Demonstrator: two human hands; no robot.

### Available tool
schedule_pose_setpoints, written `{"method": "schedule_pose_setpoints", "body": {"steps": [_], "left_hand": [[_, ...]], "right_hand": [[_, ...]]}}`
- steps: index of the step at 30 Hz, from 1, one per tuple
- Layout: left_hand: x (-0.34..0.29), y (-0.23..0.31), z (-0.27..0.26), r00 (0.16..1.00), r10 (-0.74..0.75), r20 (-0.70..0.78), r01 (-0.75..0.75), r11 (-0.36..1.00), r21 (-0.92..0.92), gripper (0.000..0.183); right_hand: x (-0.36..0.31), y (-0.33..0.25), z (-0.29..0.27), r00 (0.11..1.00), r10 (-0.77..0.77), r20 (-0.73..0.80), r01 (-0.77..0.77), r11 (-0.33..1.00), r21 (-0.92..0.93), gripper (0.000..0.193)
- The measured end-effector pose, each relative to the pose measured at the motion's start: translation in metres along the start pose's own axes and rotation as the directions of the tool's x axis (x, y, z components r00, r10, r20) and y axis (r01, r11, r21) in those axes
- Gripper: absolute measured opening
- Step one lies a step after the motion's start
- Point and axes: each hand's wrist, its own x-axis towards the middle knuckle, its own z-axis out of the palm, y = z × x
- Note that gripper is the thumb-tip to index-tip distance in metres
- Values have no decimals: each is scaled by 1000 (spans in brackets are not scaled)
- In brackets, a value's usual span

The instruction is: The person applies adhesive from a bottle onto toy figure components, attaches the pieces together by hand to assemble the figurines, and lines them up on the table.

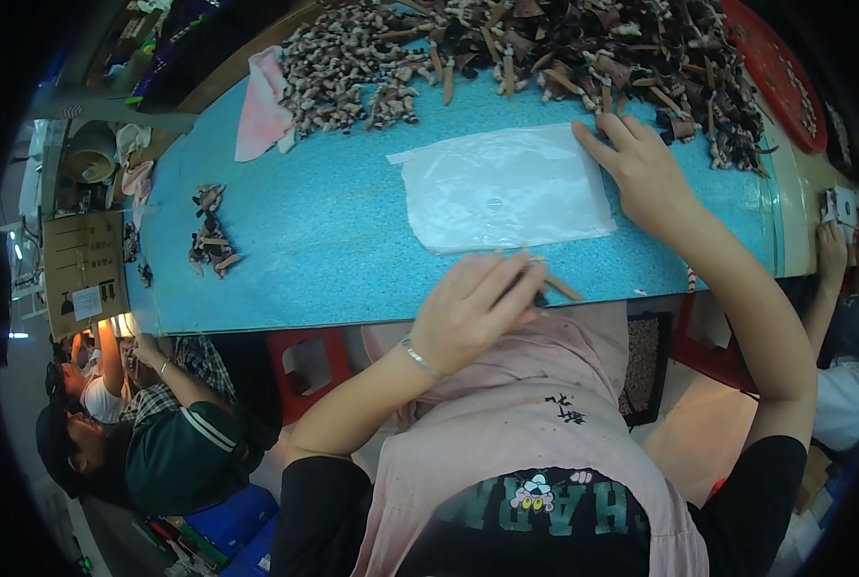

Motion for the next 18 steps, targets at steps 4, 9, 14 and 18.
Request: {"method": "schedule_pose_setpoints", "body": {"steps": [4,9,14,18], "left_hand": [[-35,-26,-42,993,-117,-1,117,989,91,52],[-60,-65,-77,974,-224,39,221,972,77,57],[-63,-66,-85,948,-303,94,306,952,-18,65],[-72,-66,-92,939,-339,61,343,936,-81,77]], "right_hand": [[0,2,-5,1000,15,10,-15,1000,17,59],[6,4,-6,999,29,25,-31,995,96,55],[20,-9,-20,965,261,35,-250,867,432,34],[68,-32,-28,979,25,-202,49,934,353,26]]}}
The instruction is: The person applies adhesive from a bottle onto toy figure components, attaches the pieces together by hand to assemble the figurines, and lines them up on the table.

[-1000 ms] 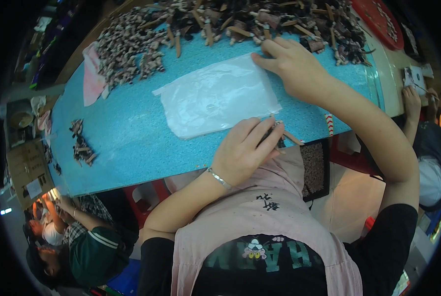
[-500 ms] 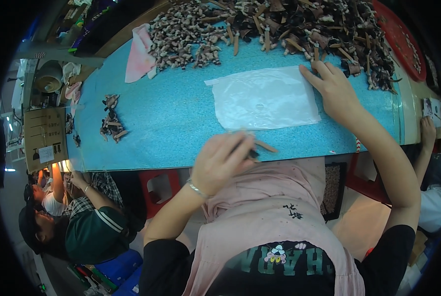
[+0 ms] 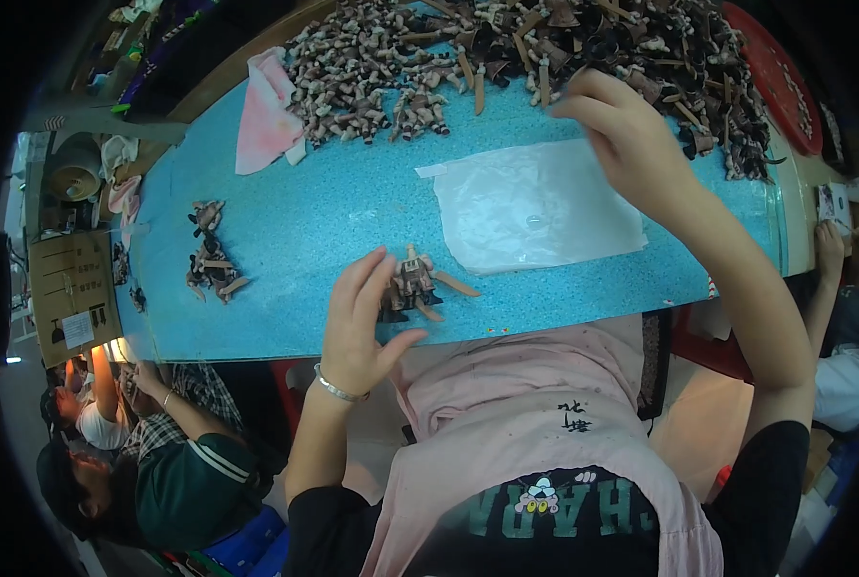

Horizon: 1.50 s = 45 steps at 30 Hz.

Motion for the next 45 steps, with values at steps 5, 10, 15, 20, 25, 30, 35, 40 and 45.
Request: {"method": "schedule_pose_setpoints", "body": {"steps": [5,10,15,20,25,30,35,40,45], "left_hand": [[-20,-17,-5,995,-96,-3,96,995,-19,80],[-16,-19,-4,993,-118,-28,115,991,-74,79],[-17,-20,-4,995,-76,-60,71,994,-81,75],[-19,-20,-4,986,-96,-137,82,991,-108,76],[-23,-22,-8,974,-171,-148,161,984,-73,74],[-10,-19,-6,979,-139,-146,136,990,-32,70],[-24,-20,-16,944,-207,-257,243,963,119,65],[-29,-17,-25,831,-278,-482,408,893,189,59],[-33,32,-6,922,-313,-228,266,940,-216,63]], "right_hand": [[77,-31,59,997,-45,63,52,993,-103,16],[113,-53,73,954,183,238,-145,975,-166,24],[135,-84,65,879,350,324,-289,931,-221,34],[138,-89,64,852,365,375,-263,919,-294,36],[132,-70,68,870,367,330,-308,926,-217,33],[128,-43,40,895,420,152,-396,903,-166,18],[131,-50,54,952,294,-85,-291,956,48,19],[67,-35,7,941,336,48,-317,819,479,14],[-29,-34,6,919,368,143,-394,833,388,18]]}}
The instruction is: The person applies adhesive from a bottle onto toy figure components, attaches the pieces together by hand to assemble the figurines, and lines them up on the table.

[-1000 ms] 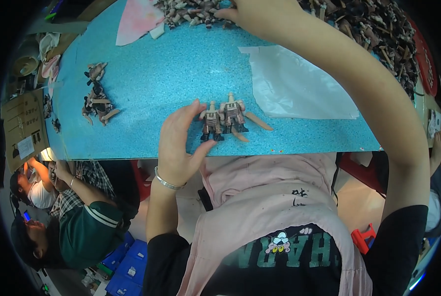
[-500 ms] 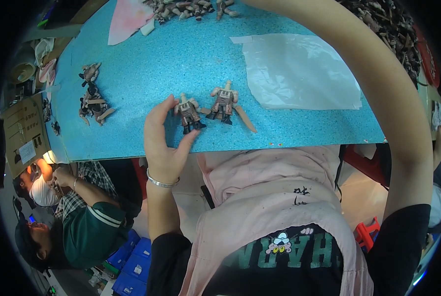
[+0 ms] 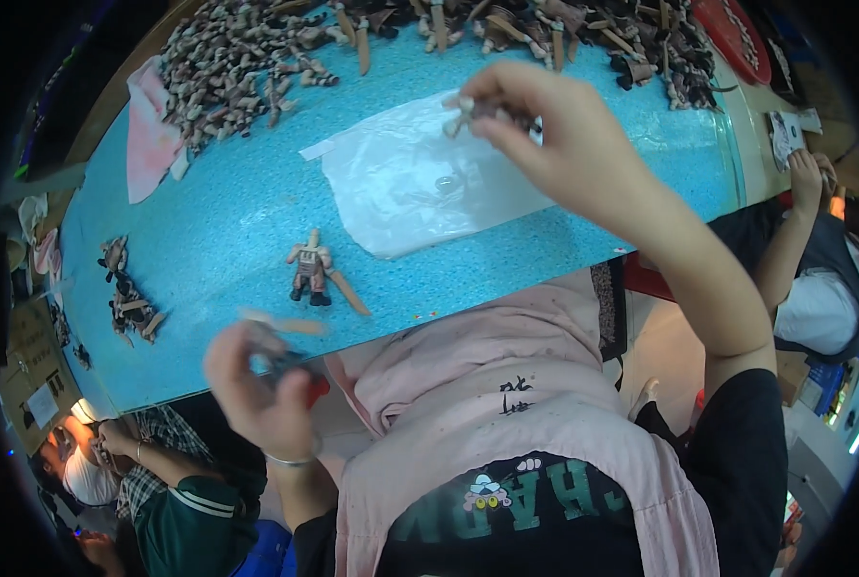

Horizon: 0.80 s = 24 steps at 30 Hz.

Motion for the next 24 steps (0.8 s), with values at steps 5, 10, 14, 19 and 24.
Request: {"method": "schedule_pose_setpoints", "body": {"steps": [5,10,14,19,24], "left_hand": [[2,31,47,931,193,311,-166,980,-111,70],[3,29,75,904,200,378,-112,963,-244,66],[11,36,87,910,226,347,-142,958,-250,66],[31,43,94,896,205,393,-132,970,-206,59],[36,44,98,916,146,373,-90,983,-162,58]], "right_hand": [[-16,-1,14,997,-68,-38,66,996,-59,12],[-16,1,13,992,-115,-58,110,991,-83,12],[-24,7,3,985,22,-168,-16,999,36,12],[-43,18,-4,973,189,-132,-169,974,153,19],[-45,15,2,971,138,-193,-104,979,176,18]]}}
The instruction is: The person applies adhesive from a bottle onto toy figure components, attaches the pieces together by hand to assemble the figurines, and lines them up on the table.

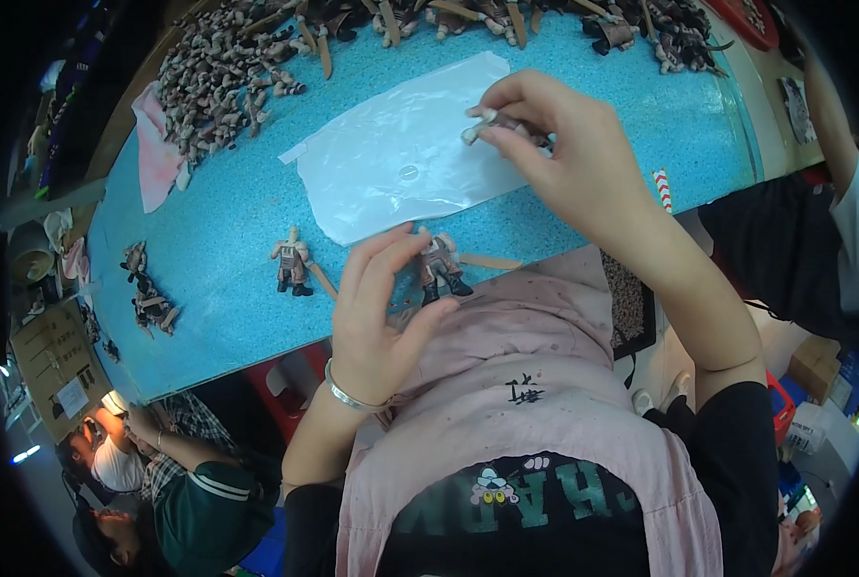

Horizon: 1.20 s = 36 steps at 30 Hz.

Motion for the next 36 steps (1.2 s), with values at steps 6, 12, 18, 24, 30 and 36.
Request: {"method": "schedule_pose_setpoints", "body": {"steps": [6,12,18,24,30,36], "left_hand": [[-8,3,1,999,27,22,-27,1000,-1,59],[-13,-1,5,999,-2,-33,1,1000,-30,59],[-15,-5,8,997,-14,-73,10,999,-53,59],[-20,-7,15,979,-142,-143,116,978,-174,57],[-17,-7,14,976,-148,-161,121,979,-166,57],[-14,-7,13,977,-158,-144,142,983,-116,56]], "right_hand": [[13,-3,26,952,-289,105,304,936,-180,13],[18,-1,41,928,-350,132,372,896,-243,15],[17,-7,37,958,-267,102,284,934,-218,10],[-6,-25,14,982,129,138,-148,979,138,14],[-41,-31,20,937,199,288,-304,871,387,19],[-56,-34,33,931,-122,344,53,978,204,28]]}}
